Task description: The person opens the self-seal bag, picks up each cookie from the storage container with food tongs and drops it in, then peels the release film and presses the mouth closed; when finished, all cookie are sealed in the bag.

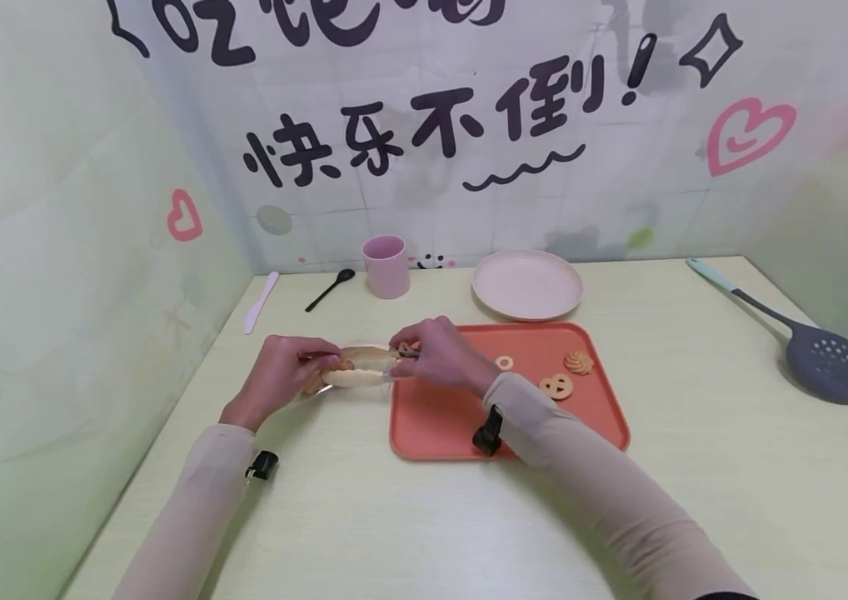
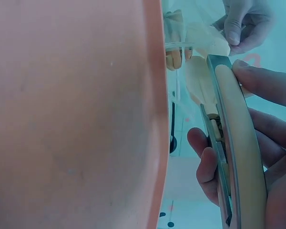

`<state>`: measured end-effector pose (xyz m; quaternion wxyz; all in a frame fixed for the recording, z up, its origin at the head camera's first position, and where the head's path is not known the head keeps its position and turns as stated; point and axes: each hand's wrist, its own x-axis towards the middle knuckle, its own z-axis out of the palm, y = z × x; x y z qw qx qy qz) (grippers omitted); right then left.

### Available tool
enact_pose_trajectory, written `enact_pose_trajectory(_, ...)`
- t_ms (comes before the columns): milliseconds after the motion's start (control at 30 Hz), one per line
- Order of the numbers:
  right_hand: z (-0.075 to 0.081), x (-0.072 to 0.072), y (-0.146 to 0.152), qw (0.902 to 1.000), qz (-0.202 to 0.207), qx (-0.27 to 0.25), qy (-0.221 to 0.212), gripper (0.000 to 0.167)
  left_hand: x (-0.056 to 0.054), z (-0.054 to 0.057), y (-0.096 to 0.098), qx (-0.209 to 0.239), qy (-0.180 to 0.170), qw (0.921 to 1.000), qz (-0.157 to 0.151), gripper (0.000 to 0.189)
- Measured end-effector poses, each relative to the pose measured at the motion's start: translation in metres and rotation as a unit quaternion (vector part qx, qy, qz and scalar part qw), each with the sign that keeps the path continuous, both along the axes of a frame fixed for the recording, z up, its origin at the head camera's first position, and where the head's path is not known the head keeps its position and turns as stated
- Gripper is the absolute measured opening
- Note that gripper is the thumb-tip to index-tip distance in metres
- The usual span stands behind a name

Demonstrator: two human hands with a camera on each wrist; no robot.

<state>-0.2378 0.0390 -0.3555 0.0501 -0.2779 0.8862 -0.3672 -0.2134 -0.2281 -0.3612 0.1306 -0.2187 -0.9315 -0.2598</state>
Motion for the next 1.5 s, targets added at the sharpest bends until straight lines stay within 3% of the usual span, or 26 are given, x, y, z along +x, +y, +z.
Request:
enact_pose_trajectory(167,-0.001,0.0,-0.002,0.9997,-0.004,0.021,0.008,0.036,-0.001,-0.001,-0.001,0.006,-0.006,1.0,0.002,0.013)
enact_pose_trajectory(400,0.003,0.005,0.016,0.9998,-0.005,0.017,0.008,0.038,-0.003,-0.005,-0.002,0.019,0.005,0.9996,-0.02,0.011)
enact_pose_trajectory(533,0.006,0.009,0.046,0.9996,-0.017,0.02,0.009,0.039,-0.003,-0.006,-0.001,0.016,0.002,0.9996,-0.021,0.013)
enact_pose_trajectory(767,0.01,0.023,0.119,0.9969,-0.054,0.029,0.049,0.045,-0.004,-0.007,0.001,0.018,-0.01,0.9995,-0.022,0.014)
enact_pose_trajectory(1100,0.003,0.056,0.211,0.9908,-0.099,0.057,0.073,0.038,-0.004,-0.007,0.002,0.02,-0.006,0.9994,-0.026,0.015)
enact_pose_trajectory(1267,-0.002,0.076,0.241,0.9859,-0.107,0.066,0.109,0.038,-0.002,-0.005,0.0,0.017,-0.003,0.9996,-0.024,0.015)
enact_pose_trajectory(1500,-0.006,0.091,0.263,0.9801,-0.118,0.07,0.144,0.038,-0.003,-0.006,-0.004,0.022,-0.003,0.9995,-0.024,0.014)
